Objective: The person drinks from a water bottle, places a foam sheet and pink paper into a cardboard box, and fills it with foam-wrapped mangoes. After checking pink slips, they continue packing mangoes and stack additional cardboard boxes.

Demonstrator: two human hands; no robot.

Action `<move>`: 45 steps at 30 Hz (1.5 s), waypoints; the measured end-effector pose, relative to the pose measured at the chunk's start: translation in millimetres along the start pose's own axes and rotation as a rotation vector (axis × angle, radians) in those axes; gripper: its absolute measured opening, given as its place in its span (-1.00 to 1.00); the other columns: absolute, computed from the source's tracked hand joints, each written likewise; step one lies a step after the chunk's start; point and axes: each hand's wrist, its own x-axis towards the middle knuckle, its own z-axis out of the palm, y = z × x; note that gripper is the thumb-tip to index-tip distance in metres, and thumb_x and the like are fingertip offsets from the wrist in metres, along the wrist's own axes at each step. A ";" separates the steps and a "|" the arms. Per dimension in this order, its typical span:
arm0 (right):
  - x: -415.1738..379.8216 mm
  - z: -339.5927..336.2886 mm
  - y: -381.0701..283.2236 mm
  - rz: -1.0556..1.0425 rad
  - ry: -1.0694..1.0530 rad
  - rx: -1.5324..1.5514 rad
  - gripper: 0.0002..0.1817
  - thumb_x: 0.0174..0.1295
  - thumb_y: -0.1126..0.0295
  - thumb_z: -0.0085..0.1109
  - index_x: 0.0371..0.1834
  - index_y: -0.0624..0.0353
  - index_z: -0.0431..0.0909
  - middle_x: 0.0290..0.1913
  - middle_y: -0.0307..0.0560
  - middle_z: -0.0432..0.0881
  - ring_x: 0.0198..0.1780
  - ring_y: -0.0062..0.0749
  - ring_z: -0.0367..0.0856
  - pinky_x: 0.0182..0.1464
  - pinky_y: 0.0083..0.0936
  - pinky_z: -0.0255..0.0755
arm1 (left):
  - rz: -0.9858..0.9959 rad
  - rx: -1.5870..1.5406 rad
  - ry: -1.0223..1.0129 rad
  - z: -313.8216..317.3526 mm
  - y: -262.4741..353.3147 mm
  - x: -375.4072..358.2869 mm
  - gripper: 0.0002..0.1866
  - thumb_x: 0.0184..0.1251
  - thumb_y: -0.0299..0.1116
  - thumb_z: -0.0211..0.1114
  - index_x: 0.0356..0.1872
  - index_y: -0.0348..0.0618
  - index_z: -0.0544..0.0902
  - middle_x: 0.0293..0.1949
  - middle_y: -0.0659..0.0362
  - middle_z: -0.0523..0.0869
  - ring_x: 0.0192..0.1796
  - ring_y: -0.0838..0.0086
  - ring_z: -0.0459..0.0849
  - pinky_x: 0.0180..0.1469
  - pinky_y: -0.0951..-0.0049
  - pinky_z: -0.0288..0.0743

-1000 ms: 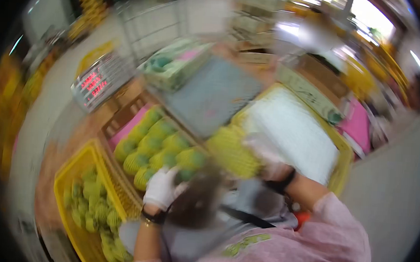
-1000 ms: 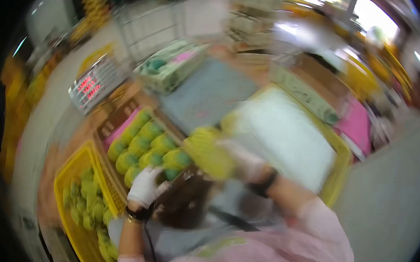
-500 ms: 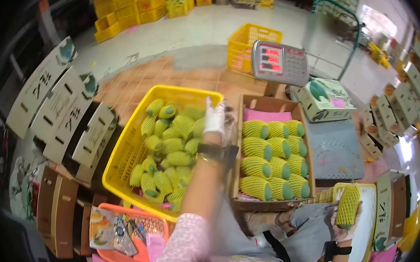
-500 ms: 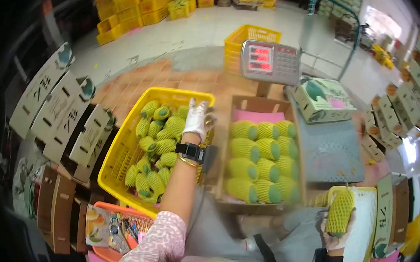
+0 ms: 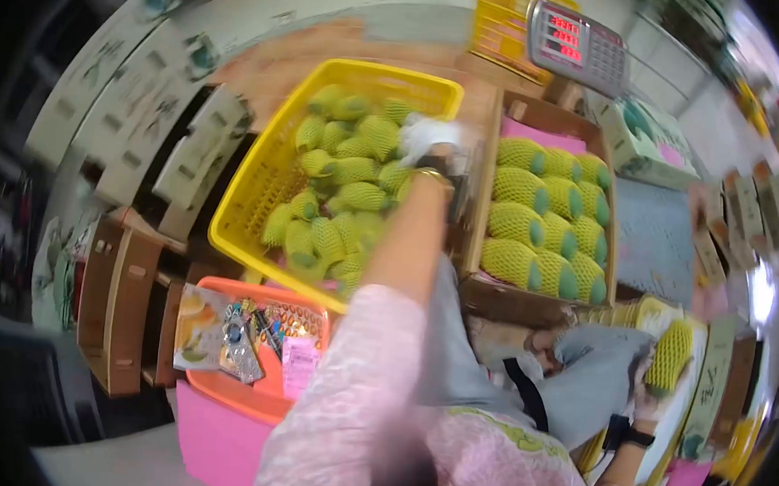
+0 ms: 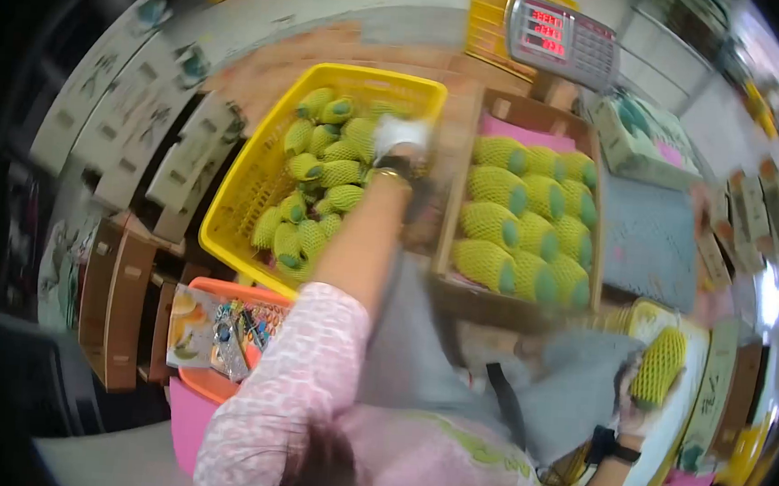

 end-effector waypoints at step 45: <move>460.1 162.9 56.7 0.249 -0.834 -2.735 -0.19 -0.09 0.01 0.19 0.30 -0.11 0.12 0.22 0.03 0.30 0.16 -0.10 0.36 0.16 -0.32 0.25 | 0.693 0.663 -0.645 59.4 58.6 -61.5 -0.42 0.01 -0.02 0.22 0.05 -0.11 0.44 -0.02 0.04 0.52 0.04 0.22 0.49 0.19 -0.18 0.01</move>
